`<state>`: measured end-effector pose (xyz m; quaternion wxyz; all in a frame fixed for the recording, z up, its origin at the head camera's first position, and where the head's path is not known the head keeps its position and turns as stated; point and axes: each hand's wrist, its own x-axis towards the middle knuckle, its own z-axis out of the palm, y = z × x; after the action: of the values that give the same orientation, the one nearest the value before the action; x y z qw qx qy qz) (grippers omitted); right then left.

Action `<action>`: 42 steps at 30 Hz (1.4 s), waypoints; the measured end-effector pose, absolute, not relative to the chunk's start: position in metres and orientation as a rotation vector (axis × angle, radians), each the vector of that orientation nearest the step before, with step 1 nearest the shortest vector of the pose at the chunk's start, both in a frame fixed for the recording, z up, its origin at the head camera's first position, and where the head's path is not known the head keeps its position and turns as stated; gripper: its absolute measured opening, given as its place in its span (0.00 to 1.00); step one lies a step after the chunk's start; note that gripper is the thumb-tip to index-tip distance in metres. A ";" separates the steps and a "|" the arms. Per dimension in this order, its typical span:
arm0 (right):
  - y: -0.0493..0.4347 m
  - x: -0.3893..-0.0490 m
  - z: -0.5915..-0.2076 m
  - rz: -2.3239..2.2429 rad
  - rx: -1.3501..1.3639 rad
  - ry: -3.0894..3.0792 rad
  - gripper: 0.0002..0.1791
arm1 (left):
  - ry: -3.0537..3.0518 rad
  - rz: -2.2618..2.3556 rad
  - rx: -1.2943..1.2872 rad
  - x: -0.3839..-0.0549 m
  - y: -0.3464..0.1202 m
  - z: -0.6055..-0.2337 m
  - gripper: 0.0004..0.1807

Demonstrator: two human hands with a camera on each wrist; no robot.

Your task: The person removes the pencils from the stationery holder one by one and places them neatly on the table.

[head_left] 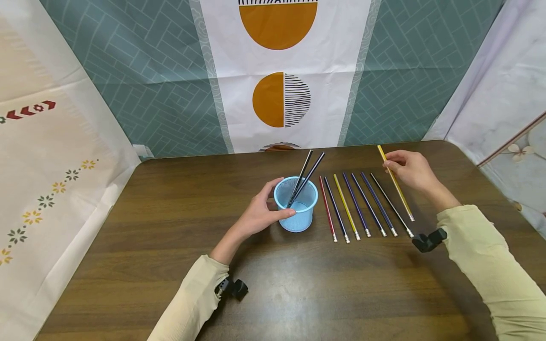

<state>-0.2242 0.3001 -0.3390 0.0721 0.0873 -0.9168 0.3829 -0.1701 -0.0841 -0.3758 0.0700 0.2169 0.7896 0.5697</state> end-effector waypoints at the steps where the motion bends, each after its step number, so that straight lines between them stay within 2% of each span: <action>1: 0.302 -0.224 -0.340 1.149 0.261 -2.761 0.14 | 2.378 1.713 0.651 -0.170 -0.084 -0.376 0.46; 17: 0.324 -0.226 -0.352 1.109 0.226 -2.914 0.17 | 2.344 1.706 0.622 -0.171 -0.083 -0.373 0.46; 25: 0.330 -0.226 -0.361 1.173 0.153 -2.937 0.17 | 2.339 1.700 0.630 -0.152 -0.080 -0.341 0.43; 42: 0.341 -0.230 -0.382 1.310 0.034 -2.980 0.21 | 2.333 1.706 0.627 -0.153 -0.079 -0.340 0.43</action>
<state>-0.2301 0.3408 -0.3816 -0.0569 0.0104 -0.9139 0.4018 -0.1526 -0.0791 -0.3396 0.0920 0.2110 0.7855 0.5744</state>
